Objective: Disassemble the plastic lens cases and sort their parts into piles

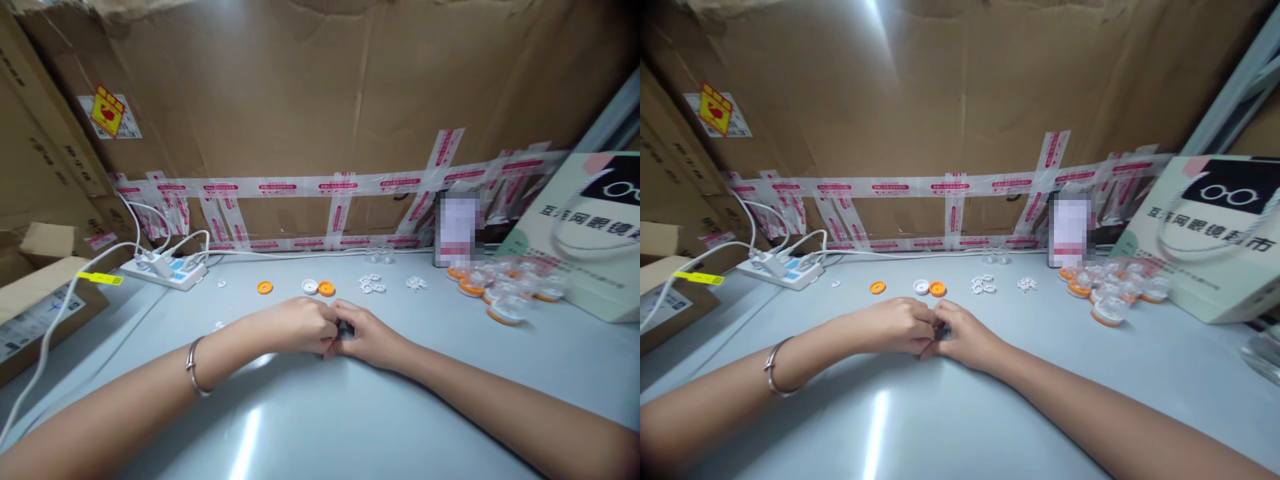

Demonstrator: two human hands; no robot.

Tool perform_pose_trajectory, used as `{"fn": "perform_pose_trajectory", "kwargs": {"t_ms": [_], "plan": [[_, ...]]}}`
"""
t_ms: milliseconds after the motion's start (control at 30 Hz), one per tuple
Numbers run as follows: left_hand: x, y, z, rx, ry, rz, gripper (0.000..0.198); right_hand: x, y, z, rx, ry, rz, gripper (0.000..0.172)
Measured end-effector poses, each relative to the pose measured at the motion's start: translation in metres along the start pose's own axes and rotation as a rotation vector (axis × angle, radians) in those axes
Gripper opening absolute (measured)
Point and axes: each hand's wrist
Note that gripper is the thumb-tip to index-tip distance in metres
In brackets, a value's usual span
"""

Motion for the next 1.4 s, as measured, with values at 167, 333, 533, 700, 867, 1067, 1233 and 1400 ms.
{"fn": "perform_pose_trajectory", "kwargs": {"t_ms": [167, 333, 533, 700, 867, 1067, 1233, 1400], "plan": [[0.019, -0.023, 0.002, 0.110, 0.070, -0.193, 0.019, 0.001, -0.002, -0.002, 0.006, 0.006, -0.006, 0.025], [0.045, -0.094, 0.010, 0.184, 0.327, -0.179, 0.024, 0.003, -0.003, -0.001, -0.004, -0.002, 0.021, 0.028], [0.042, -0.174, 0.005, 0.311, 0.375, -0.196, 0.018, 0.003, -0.002, 0.005, 0.006, -0.039, 0.044, 0.023], [0.031, -0.197, 0.003, 0.294, 0.396, -0.215, 0.018, 0.002, -0.003, 0.007, -0.010, -0.067, 0.039, 0.020], [0.026, -0.198, 0.003, 0.304, 0.412, -0.160, 0.023, 0.003, -0.003, 0.008, -0.018, -0.062, 0.050, 0.021], [0.028, -0.198, 0.004, 0.297, 0.395, -0.163, 0.028, 0.003, -0.003, 0.007, -0.022, -0.053, 0.053, 0.022], [0.034, -0.161, -0.005, 0.243, 0.349, -0.355, 0.016, 0.003, -0.002, 0.006, -0.015, -0.041, 0.056, 0.024], [0.018, -0.080, -0.020, 0.142, 0.260, -0.301, 0.014, 0.002, -0.002, 0.004, 0.005, -0.037, 0.049, 0.026]]}}
Point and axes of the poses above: each hand's wrist, its own y-axis towards the middle knuckle, its own x-axis out of the back of the hand, z = x × y, and after that the axes turned 7 degrees about -y, right-handed
